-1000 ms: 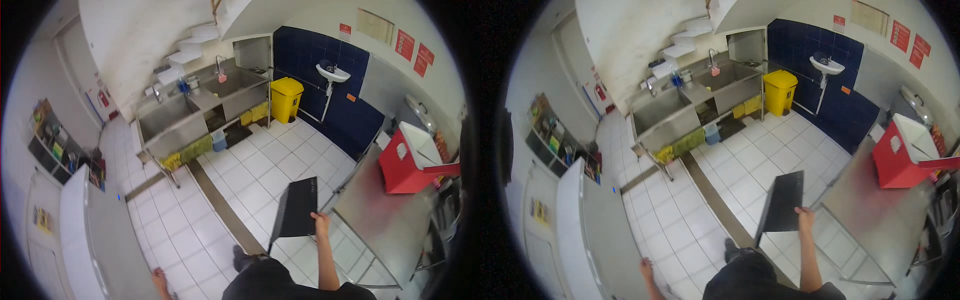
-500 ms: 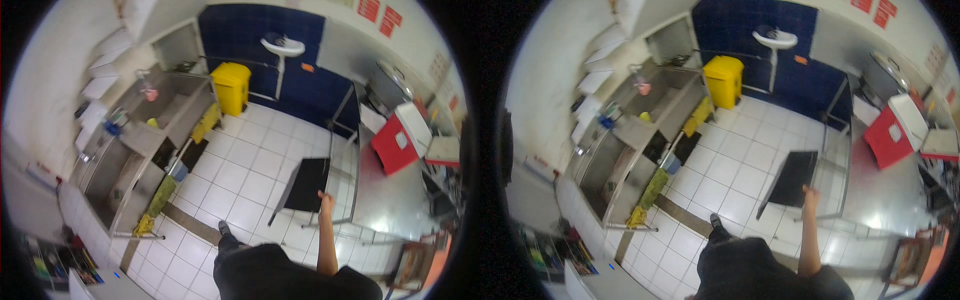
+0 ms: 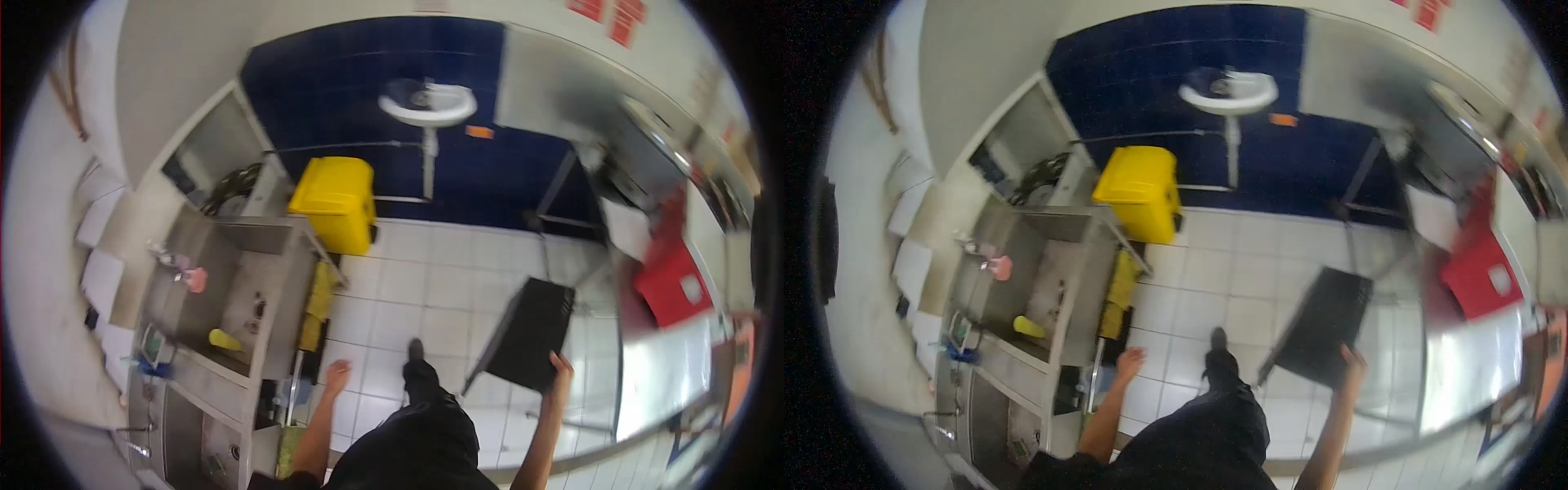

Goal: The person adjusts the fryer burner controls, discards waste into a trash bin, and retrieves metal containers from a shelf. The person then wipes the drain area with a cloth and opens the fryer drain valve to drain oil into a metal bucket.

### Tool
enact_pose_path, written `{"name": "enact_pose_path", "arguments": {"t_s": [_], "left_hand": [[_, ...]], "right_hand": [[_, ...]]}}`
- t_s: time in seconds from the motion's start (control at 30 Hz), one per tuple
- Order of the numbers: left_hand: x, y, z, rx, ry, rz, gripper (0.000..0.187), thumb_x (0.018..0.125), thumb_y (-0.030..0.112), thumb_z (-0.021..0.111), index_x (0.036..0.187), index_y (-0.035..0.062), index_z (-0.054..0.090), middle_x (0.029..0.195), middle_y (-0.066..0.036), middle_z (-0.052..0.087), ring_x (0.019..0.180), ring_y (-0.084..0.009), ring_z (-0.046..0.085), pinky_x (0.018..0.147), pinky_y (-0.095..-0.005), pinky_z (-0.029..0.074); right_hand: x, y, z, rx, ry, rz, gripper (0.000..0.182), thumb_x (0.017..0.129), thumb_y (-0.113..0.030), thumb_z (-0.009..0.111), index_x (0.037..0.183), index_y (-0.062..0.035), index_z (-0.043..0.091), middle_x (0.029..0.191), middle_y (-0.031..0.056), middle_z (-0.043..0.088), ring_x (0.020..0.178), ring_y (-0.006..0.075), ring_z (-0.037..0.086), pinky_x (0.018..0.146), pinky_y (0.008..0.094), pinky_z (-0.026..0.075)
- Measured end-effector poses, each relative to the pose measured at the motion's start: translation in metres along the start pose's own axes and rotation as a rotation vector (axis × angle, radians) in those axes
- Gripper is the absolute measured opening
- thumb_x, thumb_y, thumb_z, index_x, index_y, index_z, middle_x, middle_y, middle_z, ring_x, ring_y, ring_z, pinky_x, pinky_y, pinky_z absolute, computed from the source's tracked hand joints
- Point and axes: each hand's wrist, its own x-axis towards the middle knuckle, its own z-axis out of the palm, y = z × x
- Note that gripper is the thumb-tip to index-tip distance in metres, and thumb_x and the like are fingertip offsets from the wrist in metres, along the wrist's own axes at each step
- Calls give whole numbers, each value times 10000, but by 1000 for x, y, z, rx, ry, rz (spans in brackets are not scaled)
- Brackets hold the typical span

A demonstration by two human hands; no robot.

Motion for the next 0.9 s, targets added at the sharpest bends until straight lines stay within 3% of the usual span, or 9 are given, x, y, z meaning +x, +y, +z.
{"name": "enact_pose_path", "arguments": {"t_s": [0.03,0.07,0.1,0.27,0.47,0.6,0.67,0.83,0.9], "left_hand": [[53,35,11,56,-58,-119,189,857,42,589,1026,44,675,979,-106,708,892,-206,678,784,-311,546],[99,34,34,-314,-87,-315,189,875,79,606,1050,49,673,998,-106,709,894,-187,681,800,-306,542],[140,80,32,-210,-146,-253,178,903,117,602,1053,49,669,990,-101,711,896,-197,683,786,-305,541],[306,137,34,-552,-28,-484,210,920,164,586,1078,52,666,909,-38,702,776,-132,652,626,-282,527],[531,41,13,-885,224,-740,294,902,170,585,1145,8,617,822,-96,655,657,-166,613,559,-287,510],[659,-86,1,-1058,352,-799,317,954,261,523,1198,65,573,1133,-108,633,940,-261,626,833,-419,540],[723,-106,-16,-829,354,-1070,407,995,323,446,1306,68,512,1294,-146,550,1143,-278,546,982,-461,461],[803,-147,-36,-884,430,-1238,627,980,525,367,1448,108,379,1416,-117,454,1280,-286,439,1062,-510,333],[809,-162,-28,-1001,489,-1209,713,956,618,345,1483,138,339,1441,-96,438,1306,-289,414,1078,-539,283]], "right_hand": [[18,-4,23,-45,-89,31,482,816,-115,649,1247,64,528,1114,132,615,1000,234,584,885,333,446],[26,-6,49,-26,-67,-11,310,816,-123,650,1081,26,590,991,101,641,872,201,606,788,301,472],[37,-10,79,-5,-31,-62,156,817,-132,650,915,-11,652,869,69,666,744,168,628,692,270,498],[74,-51,213,-47,20,18,181,825,-142,656,959,-22,639,886,66,676,781,162,649,712,261,514],[132,-58,361,-140,-77,20,270,854,-178,653,1058,-4,621,968,72,673,850,187,656,753,291,517],[172,-42,441,-351,-28,52,455,878,-329,653,1160,21,584,972,78,630,820,219,608,720,325,486],[191,-37,486,-408,20,79,456,881,-334,651,1167,15,581,986,82,629,837,224,609,721,333,492],[207,-57,604,-390,35,220,539,834,-276,661,1260,29,537,1075,111,653,901,240,648,804,330,523],[210,-61,635,-440,42,186,632,842,-392,692,1276,29,510,1104,126,618,956,271,612,786,368,500]]}}
